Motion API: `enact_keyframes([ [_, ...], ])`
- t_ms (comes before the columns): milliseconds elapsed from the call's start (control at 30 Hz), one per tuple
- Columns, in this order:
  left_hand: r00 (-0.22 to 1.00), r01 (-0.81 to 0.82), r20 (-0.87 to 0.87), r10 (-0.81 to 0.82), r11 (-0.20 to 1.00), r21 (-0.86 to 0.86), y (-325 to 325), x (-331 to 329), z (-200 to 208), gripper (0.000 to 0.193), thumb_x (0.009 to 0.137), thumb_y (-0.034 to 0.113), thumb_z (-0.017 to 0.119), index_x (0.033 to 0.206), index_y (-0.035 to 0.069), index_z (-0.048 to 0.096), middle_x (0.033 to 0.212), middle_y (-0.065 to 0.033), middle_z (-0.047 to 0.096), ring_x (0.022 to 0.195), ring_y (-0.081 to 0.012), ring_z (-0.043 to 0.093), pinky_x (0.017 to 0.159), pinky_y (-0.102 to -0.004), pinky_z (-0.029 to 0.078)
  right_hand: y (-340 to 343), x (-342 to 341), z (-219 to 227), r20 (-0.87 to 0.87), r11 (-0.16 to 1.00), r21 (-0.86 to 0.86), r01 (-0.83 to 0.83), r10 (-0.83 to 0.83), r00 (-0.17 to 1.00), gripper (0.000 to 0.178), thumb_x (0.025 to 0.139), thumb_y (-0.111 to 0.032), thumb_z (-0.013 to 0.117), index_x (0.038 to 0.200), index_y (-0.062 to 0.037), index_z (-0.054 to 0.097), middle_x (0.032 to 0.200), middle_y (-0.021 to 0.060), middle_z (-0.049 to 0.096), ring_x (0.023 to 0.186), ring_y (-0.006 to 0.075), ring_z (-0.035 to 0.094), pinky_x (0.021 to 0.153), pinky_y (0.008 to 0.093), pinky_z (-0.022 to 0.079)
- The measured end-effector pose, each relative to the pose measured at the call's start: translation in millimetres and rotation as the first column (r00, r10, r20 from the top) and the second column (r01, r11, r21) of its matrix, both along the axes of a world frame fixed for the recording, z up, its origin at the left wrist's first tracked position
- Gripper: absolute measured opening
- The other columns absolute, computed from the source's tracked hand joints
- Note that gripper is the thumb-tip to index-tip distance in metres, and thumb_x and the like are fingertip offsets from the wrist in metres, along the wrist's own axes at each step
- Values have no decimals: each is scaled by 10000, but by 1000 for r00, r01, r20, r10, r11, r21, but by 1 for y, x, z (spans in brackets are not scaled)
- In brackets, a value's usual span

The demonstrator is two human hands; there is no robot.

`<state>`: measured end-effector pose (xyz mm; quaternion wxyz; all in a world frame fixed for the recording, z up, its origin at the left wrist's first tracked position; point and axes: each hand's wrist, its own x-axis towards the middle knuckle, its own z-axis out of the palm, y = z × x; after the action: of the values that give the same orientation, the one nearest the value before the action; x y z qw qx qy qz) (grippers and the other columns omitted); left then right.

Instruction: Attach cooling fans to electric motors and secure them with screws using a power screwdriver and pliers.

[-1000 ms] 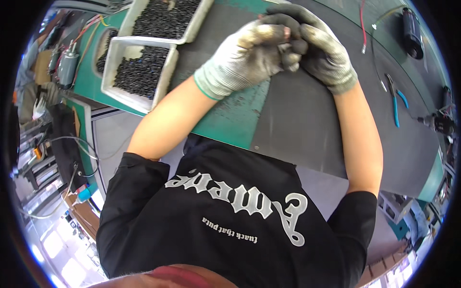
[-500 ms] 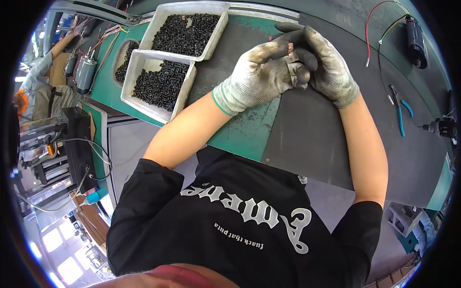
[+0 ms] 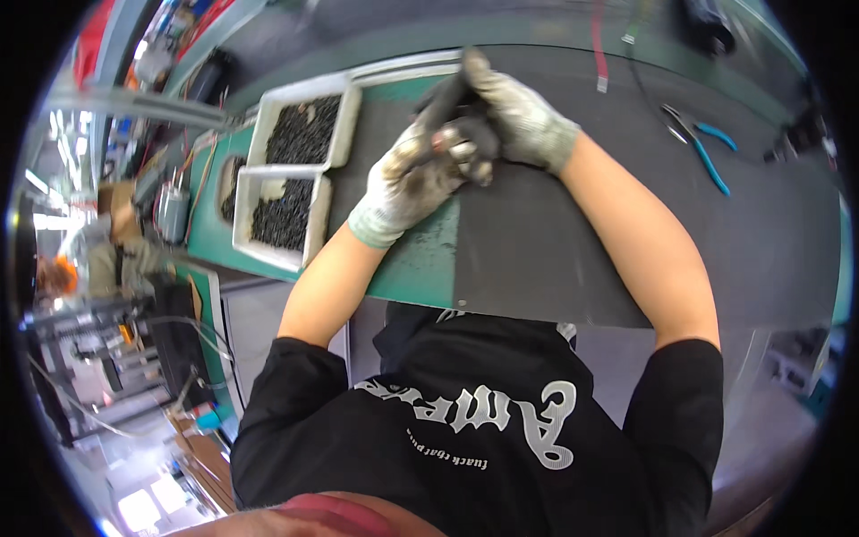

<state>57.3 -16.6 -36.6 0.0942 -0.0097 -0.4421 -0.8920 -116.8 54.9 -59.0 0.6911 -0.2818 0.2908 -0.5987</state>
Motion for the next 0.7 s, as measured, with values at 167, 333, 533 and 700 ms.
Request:
enact_keyframes([
  [167,997,-55,43,71,956,-289,7,0,-5,652,879,412,644,1294,-60,473,972,-66,601,889,-158,579,842,-346,478,-2,-7,5,364,991,-41,131,-107,925,875,955,-670,247,877,101,654,1128,241,642,1075,365,603,978,474,487],
  [333,975,-215,-32,221,890,-402,40,5,6,359,951,247,574,1080,-87,608,884,-127,628,801,-184,592,736,-306,472,-16,-14,-20,519,973,71,218,-223,825,355,986,-222,435,1029,71,631,1165,194,629,960,246,653,886,353,525],
  [533,946,-324,-170,276,832,-450,63,38,41,342,953,265,604,1003,-73,609,803,-157,587,669,-235,554,655,-368,466,0,18,-2,-68,828,-52,558,-561,825,329,866,-63,439,1092,56,647,887,124,686,553,156,600,637,285,514],
  [700,952,-159,38,303,598,-786,59,80,92,351,901,245,647,1003,-90,624,792,-140,625,695,-199,613,646,-306,498,18,16,22,-516,857,-16,516,-449,729,263,814,-127,498,686,34,663,593,130,611,444,160,546,411,309,411],
])
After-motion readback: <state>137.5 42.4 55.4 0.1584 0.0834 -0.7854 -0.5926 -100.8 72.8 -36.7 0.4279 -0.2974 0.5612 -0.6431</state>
